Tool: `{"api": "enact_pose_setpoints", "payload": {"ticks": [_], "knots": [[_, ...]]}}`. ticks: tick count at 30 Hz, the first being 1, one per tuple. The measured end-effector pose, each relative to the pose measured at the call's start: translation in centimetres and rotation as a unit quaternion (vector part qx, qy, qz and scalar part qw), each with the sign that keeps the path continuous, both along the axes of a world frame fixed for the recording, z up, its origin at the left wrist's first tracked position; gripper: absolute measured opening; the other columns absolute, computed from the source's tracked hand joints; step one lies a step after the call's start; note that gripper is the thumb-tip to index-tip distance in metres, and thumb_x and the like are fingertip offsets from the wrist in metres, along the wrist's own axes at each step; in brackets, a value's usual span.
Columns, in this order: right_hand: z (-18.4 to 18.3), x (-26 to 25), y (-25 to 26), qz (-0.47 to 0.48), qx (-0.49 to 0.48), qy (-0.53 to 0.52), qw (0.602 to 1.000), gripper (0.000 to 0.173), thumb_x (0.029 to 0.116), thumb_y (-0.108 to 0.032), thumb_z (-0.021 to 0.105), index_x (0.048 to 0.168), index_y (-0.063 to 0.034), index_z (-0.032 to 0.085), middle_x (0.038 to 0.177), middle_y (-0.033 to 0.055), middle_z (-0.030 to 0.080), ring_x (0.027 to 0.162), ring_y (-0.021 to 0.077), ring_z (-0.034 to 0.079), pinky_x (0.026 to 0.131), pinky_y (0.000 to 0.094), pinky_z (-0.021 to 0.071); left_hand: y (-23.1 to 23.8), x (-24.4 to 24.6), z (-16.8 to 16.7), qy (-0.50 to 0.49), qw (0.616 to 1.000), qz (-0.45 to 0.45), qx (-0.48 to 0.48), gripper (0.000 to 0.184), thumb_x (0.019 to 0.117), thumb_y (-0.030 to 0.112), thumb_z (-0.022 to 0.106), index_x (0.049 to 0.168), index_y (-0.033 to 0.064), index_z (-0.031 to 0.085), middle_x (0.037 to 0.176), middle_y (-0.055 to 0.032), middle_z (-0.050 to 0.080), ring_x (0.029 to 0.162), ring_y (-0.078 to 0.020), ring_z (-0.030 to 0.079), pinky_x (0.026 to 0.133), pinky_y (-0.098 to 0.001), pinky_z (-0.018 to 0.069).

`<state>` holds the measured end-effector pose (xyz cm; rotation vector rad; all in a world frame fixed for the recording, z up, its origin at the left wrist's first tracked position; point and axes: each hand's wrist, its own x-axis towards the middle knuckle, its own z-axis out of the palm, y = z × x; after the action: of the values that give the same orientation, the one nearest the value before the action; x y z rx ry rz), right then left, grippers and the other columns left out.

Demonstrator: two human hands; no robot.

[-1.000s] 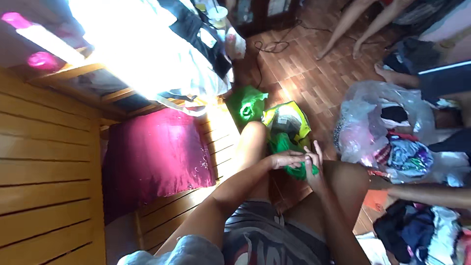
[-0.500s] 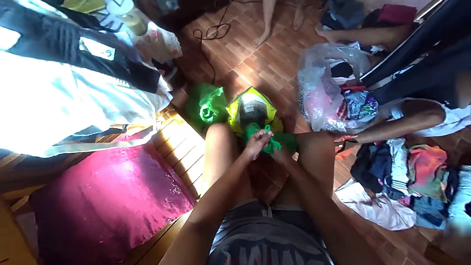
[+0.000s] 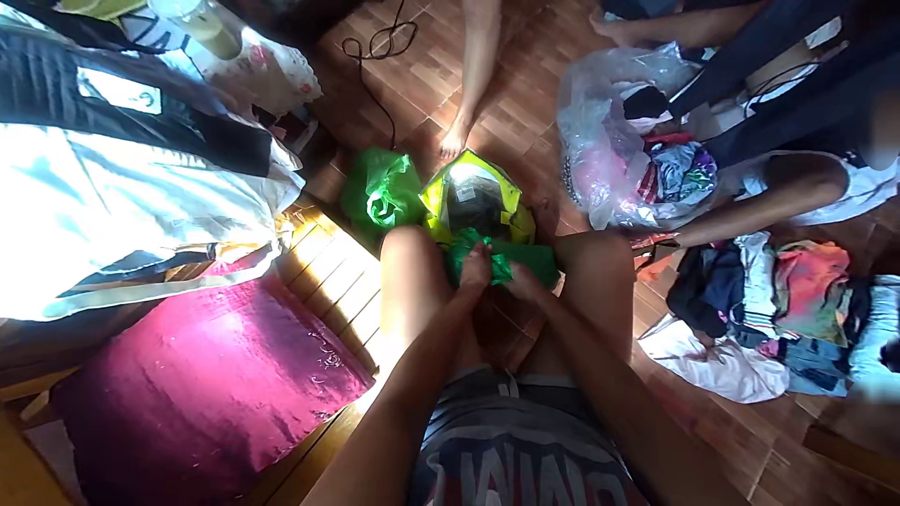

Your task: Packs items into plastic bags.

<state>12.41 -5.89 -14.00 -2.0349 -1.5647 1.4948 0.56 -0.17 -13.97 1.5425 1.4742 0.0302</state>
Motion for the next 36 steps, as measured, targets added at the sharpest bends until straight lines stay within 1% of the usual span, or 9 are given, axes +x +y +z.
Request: {"api": "enact_pose_setpoints", "payload": {"ticks": [3, 7, 10, 13, 17, 22, 29, 33, 36], "knots": [[0.1, 0.1, 0.0, -0.043, 0.018, 0.021, 0.999, 0.066, 0.0967, -0.016, 0.07, 0.149, 0.0092, 0.037, 0.133, 0.0326, 0.058, 0.128, 0.041, 0.057, 0.111, 0.0512, 0.0426, 0.3, -0.4, -0.5, -0.033, 0.999, 0.026, -0.017, 0.044, 0.1131, 0.028, 0.037, 0.135, -0.0059, 0.056, 0.128, -0.0315, 0.062, 0.123, -0.0452, 0.059, 0.106, -0.0603, 0.0433], [0.1, -0.1, -0.6, -0.054, 0.044, 0.071, 0.995, 0.066, 0.1011, -0.023, 0.059, 0.156, 0.0003, 0.032, 0.136, 0.0306, 0.058, 0.128, 0.041, 0.057, 0.11, 0.0551, 0.0426, 0.4, -1.1, -1.9, -0.113, 0.987, 0.103, -0.055, 0.043, 0.1128, 0.03, 0.039, 0.127, -0.0044, 0.061, 0.125, -0.0283, 0.062, 0.117, -0.0405, 0.06, 0.102, -0.0575, 0.0453], [-0.4, -0.1, -0.8, -0.065, 0.102, 0.051, 0.991, 0.068, 0.1017, -0.036, 0.06, 0.156, -0.004, 0.034, 0.134, 0.0289, 0.061, 0.126, 0.0433, 0.059, 0.107, 0.0594, 0.0437, 0.2, -0.9, -1.9, -0.146, 0.977, 0.131, -0.087, 0.044, 0.1127, 0.031, 0.039, 0.128, -0.0044, 0.059, 0.126, -0.0283, 0.061, 0.116, -0.0385, 0.059, 0.101, -0.0561, 0.0453], [-0.9, -0.2, -0.7, -0.086, 0.151, 0.04, 0.984, 0.057, 0.1047, -0.035, 0.057, 0.152, -0.0048, 0.044, 0.136, 0.0245, 0.062, 0.127, 0.0404, 0.06, 0.108, 0.0582, 0.0439, -0.1, -0.7, -1.9, -0.169, 0.97, 0.146, -0.1, 0.042, 0.1128, 0.03, 0.039, 0.126, -0.0045, 0.059, 0.123, -0.027, 0.061, 0.112, -0.0357, 0.059, 0.099, -0.054, 0.0465], [-1.4, -0.4, -0.8, -0.132, 0.231, 0.071, 0.961, 0.032, 0.108, -0.014, 0.049, 0.131, -0.0021, 0.067, 0.131, 0.0175, 0.068, 0.126, 0.0327, 0.063, 0.11, 0.0533, 0.0448, -0.5, -1.1, -1.9, -0.188, 0.963, 0.157, -0.109, 0.041, 0.1127, 0.026, 0.038, 0.131, -0.0053, 0.057, 0.127, -0.0288, 0.06, 0.116, -0.0374, 0.059, 0.1, -0.0548, 0.0467], [0.0, -0.4, -0.6, -0.243, 0.152, 0.197, 0.938, 0.033, 0.1109, -0.013, 0.041, 0.119, 0.006, 0.067, 0.123, 0.0198, 0.067, 0.117, 0.0231, 0.062, 0.105, 0.0404, 0.0462, -0.4, -1.0, -1.4, -0.143, 0.979, 0.124, -0.076, 0.045, 0.1133, 0.028, 0.036, 0.13, -0.0073, 0.059, 0.128, -0.0315, 0.06, 0.121, -0.0415, 0.058, 0.104, -0.0571, 0.0439], [2.2, 0.1, -1.7, -0.231, 0.082, 0.22, 0.944, 0.034, 0.112, -0.014, 0.036, 0.102, 0.007, 0.061, 0.1, 0.0124, 0.059, 0.099, 0.0155, 0.054, 0.094, 0.0326, 0.0444, 0.4, -1.3, -1.0, -0.047, 0.991, 0.12, -0.022, 0.045, 0.1137, 0.029, 0.033, 0.127, -0.0027, 0.062, 0.122, -0.0306, 0.064, 0.117, -0.0445, 0.061, 0.101, -0.0605, 0.0457], [3.2, 0.5, -2.2, -0.196, 0.058, 0.198, 0.959, 0.032, 0.1113, -0.011, 0.037, 0.103, 0.0094, 0.061, 0.103, 0.0137, 0.059, 0.101, 0.0147, 0.053, 0.094, 0.0298, 0.042, 1.0, -1.4, -0.3, -0.005, 0.989, 0.145, 0.018, 0.047, 0.114, 0.028, 0.03, 0.128, -0.0048, 0.061, 0.126, -0.0321, 0.063, 0.122, -0.0462, 0.06, 0.103, -0.0611, 0.0448], [2.7, 0.5, -2.4, -0.251, 0.054, 0.188, 0.948, 0.035, 0.1121, -0.013, 0.036, 0.111, 0.0115, 0.061, 0.112, 0.0199, 0.061, 0.108, 0.0213, 0.055, 0.099, 0.0361, 0.0429, 0.6, -1.3, -0.3, 0.007, 0.99, 0.126, 0.061, 0.047, 0.114, 0.029, 0.03, 0.129, -0.0035, 0.06, 0.12, -0.0323, 0.065, 0.116, -0.0485, 0.063, 0.098, -0.0634, 0.0481]]}}
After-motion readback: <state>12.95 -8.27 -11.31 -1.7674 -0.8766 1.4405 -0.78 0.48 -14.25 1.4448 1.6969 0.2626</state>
